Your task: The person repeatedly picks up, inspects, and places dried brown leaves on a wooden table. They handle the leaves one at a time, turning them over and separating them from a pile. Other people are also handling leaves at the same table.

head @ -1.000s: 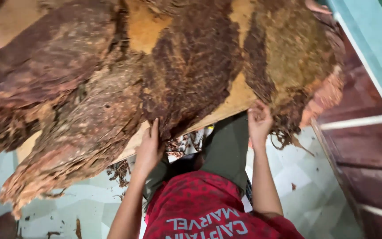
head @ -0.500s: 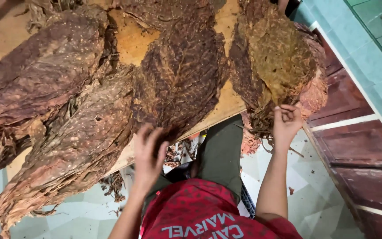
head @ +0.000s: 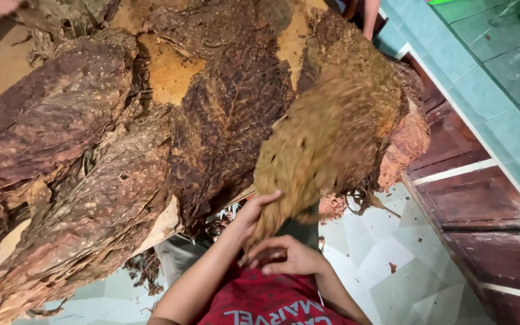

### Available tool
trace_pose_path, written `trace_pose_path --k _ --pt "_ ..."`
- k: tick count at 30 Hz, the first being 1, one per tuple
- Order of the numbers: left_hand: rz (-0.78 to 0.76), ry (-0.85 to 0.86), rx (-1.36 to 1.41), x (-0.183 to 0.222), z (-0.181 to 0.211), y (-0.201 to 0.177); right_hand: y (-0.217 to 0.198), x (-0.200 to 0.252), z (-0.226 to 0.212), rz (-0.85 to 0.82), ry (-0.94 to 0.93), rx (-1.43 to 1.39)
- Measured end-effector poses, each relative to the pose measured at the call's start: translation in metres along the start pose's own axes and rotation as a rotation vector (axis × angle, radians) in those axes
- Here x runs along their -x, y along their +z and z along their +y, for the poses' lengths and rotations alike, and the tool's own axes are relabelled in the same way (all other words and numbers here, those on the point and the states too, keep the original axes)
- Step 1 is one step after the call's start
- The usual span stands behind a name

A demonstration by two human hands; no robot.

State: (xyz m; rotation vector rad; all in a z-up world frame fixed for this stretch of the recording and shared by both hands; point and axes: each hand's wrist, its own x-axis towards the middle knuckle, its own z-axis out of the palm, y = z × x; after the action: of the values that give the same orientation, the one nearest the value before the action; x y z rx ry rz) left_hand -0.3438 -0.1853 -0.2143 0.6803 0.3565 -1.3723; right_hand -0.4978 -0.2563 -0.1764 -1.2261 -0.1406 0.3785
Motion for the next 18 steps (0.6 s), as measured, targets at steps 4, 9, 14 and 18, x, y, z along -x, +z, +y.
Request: trace_pose_path --k 4,9,14,18 --pt "-0.153 0.234 0.016 -0.006 -0.004 -0.005 -0.048 0.002 0.044 0.097 0.110 0.095" --pt "-0.105 0.284 -0.090 0.005 0.004 -0.019 -0.097 0.018 0.077 0.348 0.259 0.086" --pt "-0.029 0.374 -0.374 0.050 0.017 0.008 -0.134 0.014 0.129 0.589 -0.177 -0.348" --pt "-0.227 0.613 -0.690 0.042 -0.012 -0.006 -0.156 0.008 0.144 0.850 -0.317 -0.672"
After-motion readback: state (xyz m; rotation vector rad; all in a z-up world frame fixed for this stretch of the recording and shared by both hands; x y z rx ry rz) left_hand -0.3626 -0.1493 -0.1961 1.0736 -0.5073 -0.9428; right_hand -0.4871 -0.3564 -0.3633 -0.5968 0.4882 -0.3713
